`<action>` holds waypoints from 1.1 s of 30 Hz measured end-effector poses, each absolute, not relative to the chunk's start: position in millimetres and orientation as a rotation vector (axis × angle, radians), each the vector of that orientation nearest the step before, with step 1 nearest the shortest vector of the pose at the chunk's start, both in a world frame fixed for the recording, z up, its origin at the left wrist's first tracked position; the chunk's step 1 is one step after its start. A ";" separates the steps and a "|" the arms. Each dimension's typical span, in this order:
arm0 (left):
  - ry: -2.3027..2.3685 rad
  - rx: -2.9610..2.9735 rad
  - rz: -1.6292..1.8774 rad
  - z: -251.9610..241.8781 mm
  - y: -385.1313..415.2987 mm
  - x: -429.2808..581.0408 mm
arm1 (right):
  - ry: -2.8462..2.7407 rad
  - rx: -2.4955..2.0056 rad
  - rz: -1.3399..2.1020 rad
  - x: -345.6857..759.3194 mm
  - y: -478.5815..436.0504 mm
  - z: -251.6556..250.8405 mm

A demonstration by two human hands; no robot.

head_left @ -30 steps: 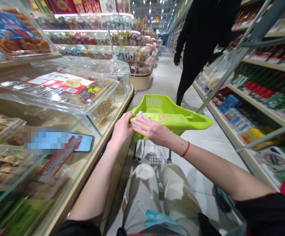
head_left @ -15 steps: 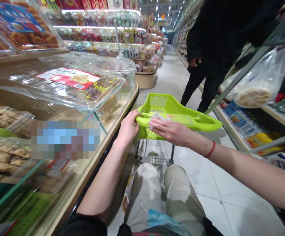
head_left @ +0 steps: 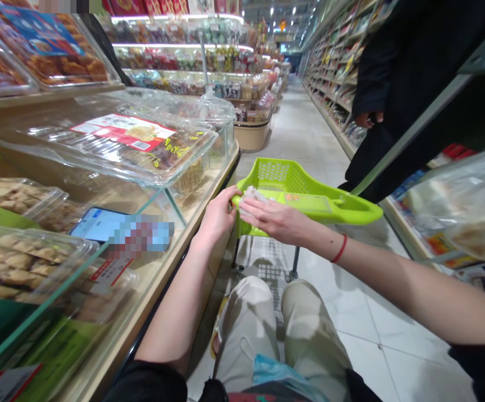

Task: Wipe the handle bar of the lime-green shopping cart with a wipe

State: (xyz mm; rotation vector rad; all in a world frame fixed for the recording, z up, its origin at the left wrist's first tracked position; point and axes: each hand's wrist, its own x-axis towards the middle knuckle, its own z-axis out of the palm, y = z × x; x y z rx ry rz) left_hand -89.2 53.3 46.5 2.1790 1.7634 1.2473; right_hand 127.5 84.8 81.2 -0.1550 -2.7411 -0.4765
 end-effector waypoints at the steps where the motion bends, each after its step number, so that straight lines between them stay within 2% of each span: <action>1: 1.759 2.181 1.249 46.3 53.0 -89.2 | -2.752 -0.148 -0.460 138.5 84.5 81.5; 8: 1.728 2.167 1.261 45.0 51.0 -89.1 | -2.733 -0.168 -0.446 182.9 80.2 80.9; 21: 1.727 2.062 1.402 41.0 51.7 -103.0 | -2.660 -0.250 -0.182 69.3 97.7 73.0; 33: 1.590 2.001 1.381 31.7 58.9 -107.2 | -2.651 -0.528 -0.162 176.2 72.4 90.0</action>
